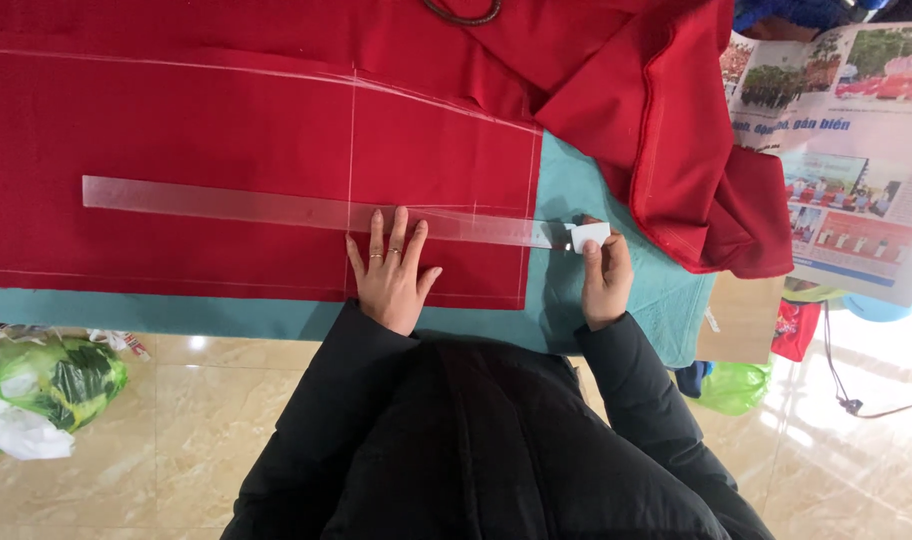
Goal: The person cuts a large piece of red fabric using shears, following white chalk lines. They then use a clear ruler and white chalk to draw straight lines on the fabric for further cutting.
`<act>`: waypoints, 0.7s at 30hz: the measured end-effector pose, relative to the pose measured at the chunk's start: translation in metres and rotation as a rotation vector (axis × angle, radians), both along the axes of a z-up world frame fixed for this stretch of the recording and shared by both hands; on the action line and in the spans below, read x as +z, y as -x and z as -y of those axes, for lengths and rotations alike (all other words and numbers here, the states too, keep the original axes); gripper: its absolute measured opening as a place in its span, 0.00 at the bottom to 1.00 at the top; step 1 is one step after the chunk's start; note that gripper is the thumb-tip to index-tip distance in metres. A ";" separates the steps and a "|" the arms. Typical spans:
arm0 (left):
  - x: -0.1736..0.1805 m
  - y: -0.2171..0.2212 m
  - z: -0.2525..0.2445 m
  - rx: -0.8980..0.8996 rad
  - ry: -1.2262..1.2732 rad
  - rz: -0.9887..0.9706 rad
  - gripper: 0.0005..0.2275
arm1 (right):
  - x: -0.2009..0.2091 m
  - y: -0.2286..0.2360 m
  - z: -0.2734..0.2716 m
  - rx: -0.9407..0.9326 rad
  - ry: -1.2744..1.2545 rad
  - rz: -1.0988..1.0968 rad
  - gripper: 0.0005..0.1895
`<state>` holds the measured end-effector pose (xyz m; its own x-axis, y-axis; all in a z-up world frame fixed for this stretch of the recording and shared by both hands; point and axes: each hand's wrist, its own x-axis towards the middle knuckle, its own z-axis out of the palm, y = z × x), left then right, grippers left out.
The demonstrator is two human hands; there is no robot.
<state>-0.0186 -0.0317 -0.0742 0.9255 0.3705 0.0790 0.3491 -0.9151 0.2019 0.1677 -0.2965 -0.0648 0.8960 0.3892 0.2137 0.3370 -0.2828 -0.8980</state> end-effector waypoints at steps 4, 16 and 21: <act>-0.001 0.001 -0.001 0.014 0.025 0.024 0.31 | 0.001 0.003 0.000 -0.006 -0.035 0.003 0.11; -0.001 -0.001 -0.001 0.041 -0.051 0.090 0.36 | 0.000 0.002 -0.001 0.023 -0.087 -0.010 0.11; 0.004 -0.002 0.003 0.046 -0.105 0.093 0.37 | -0.008 0.002 0.002 0.002 -0.078 -0.024 0.10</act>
<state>-0.0167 -0.0349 -0.0701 0.8946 0.3977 0.2038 0.3756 -0.9162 0.1393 0.1658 -0.2988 -0.0729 0.9004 0.3745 0.2216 0.3156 -0.2113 -0.9251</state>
